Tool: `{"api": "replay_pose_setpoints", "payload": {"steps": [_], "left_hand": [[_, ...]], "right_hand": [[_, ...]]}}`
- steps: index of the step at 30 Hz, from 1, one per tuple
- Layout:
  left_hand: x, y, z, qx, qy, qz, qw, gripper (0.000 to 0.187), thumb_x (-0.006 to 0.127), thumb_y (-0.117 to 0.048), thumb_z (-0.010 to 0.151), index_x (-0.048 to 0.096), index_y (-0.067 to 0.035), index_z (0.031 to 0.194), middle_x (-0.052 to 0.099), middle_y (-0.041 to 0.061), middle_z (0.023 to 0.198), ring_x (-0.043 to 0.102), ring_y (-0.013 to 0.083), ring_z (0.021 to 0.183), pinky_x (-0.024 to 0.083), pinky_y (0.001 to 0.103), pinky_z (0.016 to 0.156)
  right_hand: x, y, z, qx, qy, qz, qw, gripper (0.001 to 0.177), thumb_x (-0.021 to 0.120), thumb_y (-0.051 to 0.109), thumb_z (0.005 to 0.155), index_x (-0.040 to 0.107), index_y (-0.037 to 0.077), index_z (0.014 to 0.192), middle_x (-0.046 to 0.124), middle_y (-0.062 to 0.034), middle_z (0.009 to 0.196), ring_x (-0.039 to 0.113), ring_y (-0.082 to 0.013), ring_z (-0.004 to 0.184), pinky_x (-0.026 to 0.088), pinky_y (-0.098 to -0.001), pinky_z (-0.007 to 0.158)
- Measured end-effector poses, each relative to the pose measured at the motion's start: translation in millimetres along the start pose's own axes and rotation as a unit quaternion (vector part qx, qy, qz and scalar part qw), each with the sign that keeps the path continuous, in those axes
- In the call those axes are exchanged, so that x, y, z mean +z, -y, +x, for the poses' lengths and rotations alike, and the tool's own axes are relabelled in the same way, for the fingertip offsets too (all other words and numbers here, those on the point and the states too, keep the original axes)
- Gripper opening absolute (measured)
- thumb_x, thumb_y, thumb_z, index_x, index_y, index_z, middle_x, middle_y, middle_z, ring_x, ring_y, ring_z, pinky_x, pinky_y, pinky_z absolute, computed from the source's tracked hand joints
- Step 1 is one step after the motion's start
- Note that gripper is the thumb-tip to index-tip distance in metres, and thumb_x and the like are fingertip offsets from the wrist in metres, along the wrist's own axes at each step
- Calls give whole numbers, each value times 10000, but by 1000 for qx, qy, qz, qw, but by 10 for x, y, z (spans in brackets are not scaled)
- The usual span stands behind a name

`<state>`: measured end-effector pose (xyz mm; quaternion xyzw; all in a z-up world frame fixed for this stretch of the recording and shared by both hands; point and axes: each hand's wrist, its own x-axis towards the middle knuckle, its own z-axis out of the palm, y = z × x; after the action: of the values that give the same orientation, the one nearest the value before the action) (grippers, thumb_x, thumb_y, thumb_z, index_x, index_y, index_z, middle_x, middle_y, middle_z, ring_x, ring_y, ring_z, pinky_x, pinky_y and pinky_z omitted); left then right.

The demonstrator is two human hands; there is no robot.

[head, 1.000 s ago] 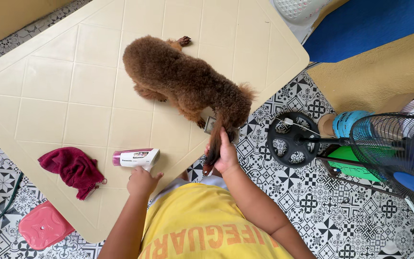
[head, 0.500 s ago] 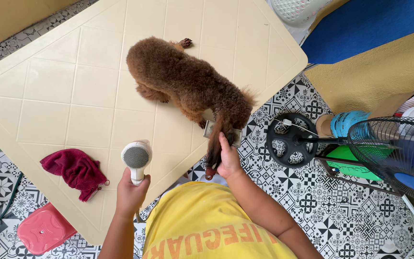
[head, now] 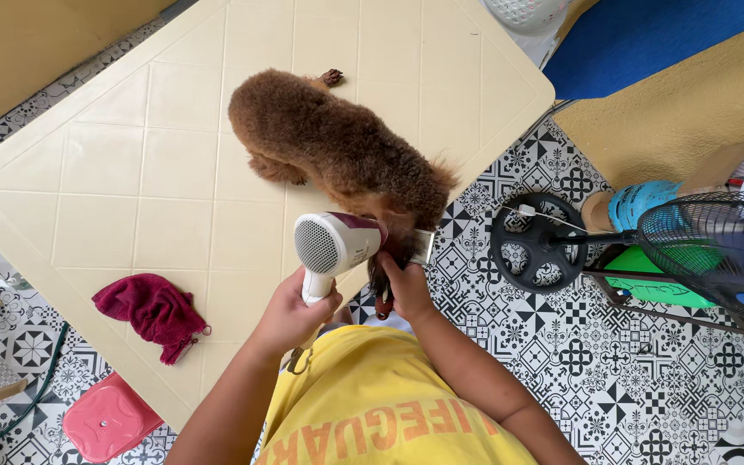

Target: The person grooms a small brown dog on a grooming table. They use a slicker brush to comb the dog's fur and a hairdryer to dry and fluff the coat, focusing on the tail and hindquarters.

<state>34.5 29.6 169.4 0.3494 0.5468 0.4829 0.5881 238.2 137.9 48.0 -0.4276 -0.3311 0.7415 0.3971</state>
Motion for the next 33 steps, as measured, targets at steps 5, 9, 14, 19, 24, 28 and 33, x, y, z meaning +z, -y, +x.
{"api": "replay_pose_setpoints", "payload": {"steps": [5, 9, 14, 19, 24, 28, 33], "left_hand": [[141, -12, 159, -29, 31, -10, 999, 377, 670, -23, 852, 600, -91, 1216, 630, -33, 830, 603, 63, 706, 529, 261, 632], [152, 108, 120, -34, 44, 22, 998, 319, 680, -30, 865, 602, -65, 1173, 634, -12, 824, 595, 76, 690, 522, 267, 616], [192, 140, 18, -75, 62, -4, 995, 272, 657, -24, 873, 617, -71, 1138, 637, 4, 821, 559, 85, 664, 498, 275, 583], [236, 154, -79, -38, 105, 16, 994, 177, 619, 5, 867, 602, -57, 1031, 684, 12, 871, 577, 76, 695, 520, 262, 603], [299, 204, -231, -60, 78, 3, 995, 175, 629, -12, 870, 605, -60, 1036, 658, 1, 859, 546, 76, 677, 488, 259, 578], [362, 315, -364, -71, 51, 9, 996, 175, 659, -34, 884, 611, -65, 1050, 626, -5, 825, 548, 78, 654, 490, 259, 570], [453, 556, -522, -61, 29, -15, 998, 184, 659, -30, 876, 606, -73, 1048, 613, 1, 797, 553, 87, 637, 481, 269, 568]], "right_hand": [[27, -16, -80, 3, -8, -41, 999, 274, 725, 134, 917, 679, -7, 1147, 698, -35, 1024, 632, -101, 842, 519, -278, 697], [-45, -54, -141, 12, 6, -64, 998, 192, 747, 117, 913, 714, -43, 1014, 696, -40, 845, 612, -100, 652, 480, -289, 505], [-31, 11, -286, 64, 2, -76, 995, 163, 709, 102, 859, 698, -32, 951, 669, -43, 742, 578, -148, 516, 442, -326, 387], [-83, -110, -413, 5, 8, -124, 992, 163, 742, 87, 851, 707, -8, 979, 681, -26, 819, 595, -103, 675, 481, -294, 560], [-258, -360, -565, -14, 44, -120, 992, 190, 790, 96, 883, 659, 1, 983, 651, 4, 909, 563, -83, 804, 488, -287, 704], [-299, -410, -714, 4, 62, -102, 993, 229, 774, 104, 840, 691, 14, 1033, 676, 12, 923, 589, -73, 817, 500, -273, 717], [-221, -249, -887, -43, 75, -153, 984, 282, 766, 122, 837, 666, 26, 1082, 687, 27, 959, 602, -55, 852, 516, -266, 757]]}}
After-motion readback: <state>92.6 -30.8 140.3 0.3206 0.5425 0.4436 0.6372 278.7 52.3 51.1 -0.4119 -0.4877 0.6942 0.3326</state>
